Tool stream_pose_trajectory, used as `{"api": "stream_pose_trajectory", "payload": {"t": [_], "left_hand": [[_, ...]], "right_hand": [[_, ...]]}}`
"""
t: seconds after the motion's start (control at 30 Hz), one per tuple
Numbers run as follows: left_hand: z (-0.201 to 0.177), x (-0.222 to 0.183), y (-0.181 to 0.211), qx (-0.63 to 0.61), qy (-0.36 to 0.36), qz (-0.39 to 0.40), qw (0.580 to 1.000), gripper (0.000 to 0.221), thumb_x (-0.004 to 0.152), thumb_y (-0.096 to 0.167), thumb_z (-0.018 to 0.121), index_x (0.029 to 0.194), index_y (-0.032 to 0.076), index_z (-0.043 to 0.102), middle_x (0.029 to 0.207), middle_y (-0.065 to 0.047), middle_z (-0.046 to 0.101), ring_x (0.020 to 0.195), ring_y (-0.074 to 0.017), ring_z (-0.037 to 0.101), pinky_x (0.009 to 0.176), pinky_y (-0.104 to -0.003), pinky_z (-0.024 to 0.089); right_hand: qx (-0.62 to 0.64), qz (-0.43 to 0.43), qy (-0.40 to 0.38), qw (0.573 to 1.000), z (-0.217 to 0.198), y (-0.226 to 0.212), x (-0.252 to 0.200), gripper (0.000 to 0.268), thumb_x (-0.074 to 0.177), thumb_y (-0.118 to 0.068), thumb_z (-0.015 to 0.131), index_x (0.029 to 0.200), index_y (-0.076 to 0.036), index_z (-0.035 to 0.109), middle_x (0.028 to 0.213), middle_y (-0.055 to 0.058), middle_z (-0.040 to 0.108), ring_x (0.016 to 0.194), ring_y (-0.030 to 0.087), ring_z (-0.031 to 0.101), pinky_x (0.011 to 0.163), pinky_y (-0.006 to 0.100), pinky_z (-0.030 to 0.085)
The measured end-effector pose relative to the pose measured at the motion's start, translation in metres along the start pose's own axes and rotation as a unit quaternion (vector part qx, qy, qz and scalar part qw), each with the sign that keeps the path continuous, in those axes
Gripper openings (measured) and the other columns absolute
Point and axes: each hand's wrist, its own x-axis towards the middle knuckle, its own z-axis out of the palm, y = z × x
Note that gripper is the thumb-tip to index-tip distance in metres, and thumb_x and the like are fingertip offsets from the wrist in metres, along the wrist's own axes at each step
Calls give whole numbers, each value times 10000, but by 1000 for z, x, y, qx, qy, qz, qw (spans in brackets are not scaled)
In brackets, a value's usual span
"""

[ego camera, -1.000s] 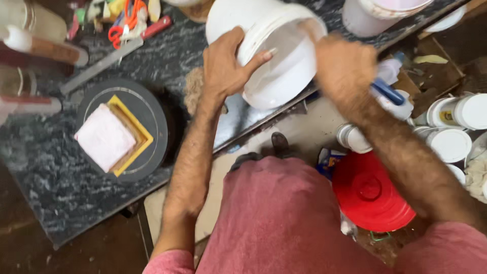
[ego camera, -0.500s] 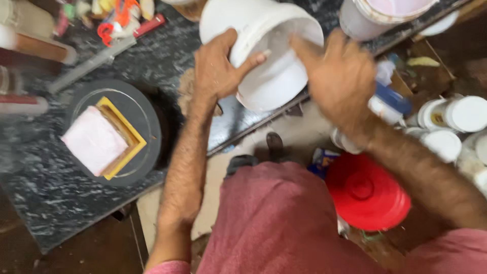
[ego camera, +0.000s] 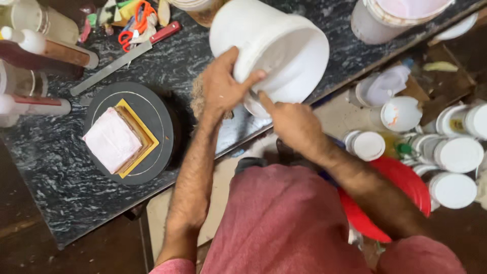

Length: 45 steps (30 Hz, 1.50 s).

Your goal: The person frosts a square cake by applying white icing with a spatula, smoothing the top and sides, and using a scraper to create a clean finish.

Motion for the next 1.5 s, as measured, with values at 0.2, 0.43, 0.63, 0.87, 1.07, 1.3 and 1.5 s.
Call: {"api": "stream_pose_trajectory", "payload": {"t": [0.2,0.43,0.63,0.87,1.07,1.3,1.5], "left_hand": [[1,-3,-3,0,13,-21,1000,550,791,474,918,907,25,622,757,-117,651,675,-264,644,615,-394,516],[21,-15,17,19,44,60,997,631,723,532,908,969,8,657,842,-159,668,782,-324,661,682,-425,525],[19,-14,6,36,29,-7,999,677,773,518,963,818,-14,546,737,-173,524,674,-305,516,635,-415,466],[6,-7,1,-53,-12,-65,996,614,808,542,896,839,34,551,757,-83,603,690,-241,603,637,-387,482],[19,-1,16,17,-11,75,997,627,779,548,931,901,33,594,819,-110,598,738,-298,597,662,-429,491],[36,-18,11,-5,21,91,996,683,770,569,945,828,30,530,761,-106,496,687,-277,514,636,-428,454],[29,-26,1,-18,21,1,1000,683,784,528,954,790,25,492,702,-79,458,640,-215,451,579,-380,410]], "right_hand": [[-169,26,74,982,2,-1,9,275,991,-250,570,1163,-107,728,827,221,729,736,350,748,618,452,593],[-167,-6,-8,986,-8,-2,5,357,954,-158,585,1287,-71,680,819,168,716,712,319,726,629,453,569],[-78,112,-35,990,-2,22,-19,409,934,-118,609,1341,-89,644,893,167,665,800,318,687,711,418,558],[-177,51,140,973,-58,58,-10,559,970,-70,718,1485,-280,657,953,109,594,778,270,643,641,396,518],[-328,4,92,940,-93,65,-17,431,1042,-186,649,1435,-363,633,913,59,583,722,217,627,537,359,465],[-168,97,19,981,-20,59,-30,427,971,-164,632,1398,-185,646,926,152,686,663,293,686,516,407,509],[116,329,-104,931,-21,53,2,355,1071,-191,529,1413,-106,569,948,249,714,829,426,716,659,553,566]]}}
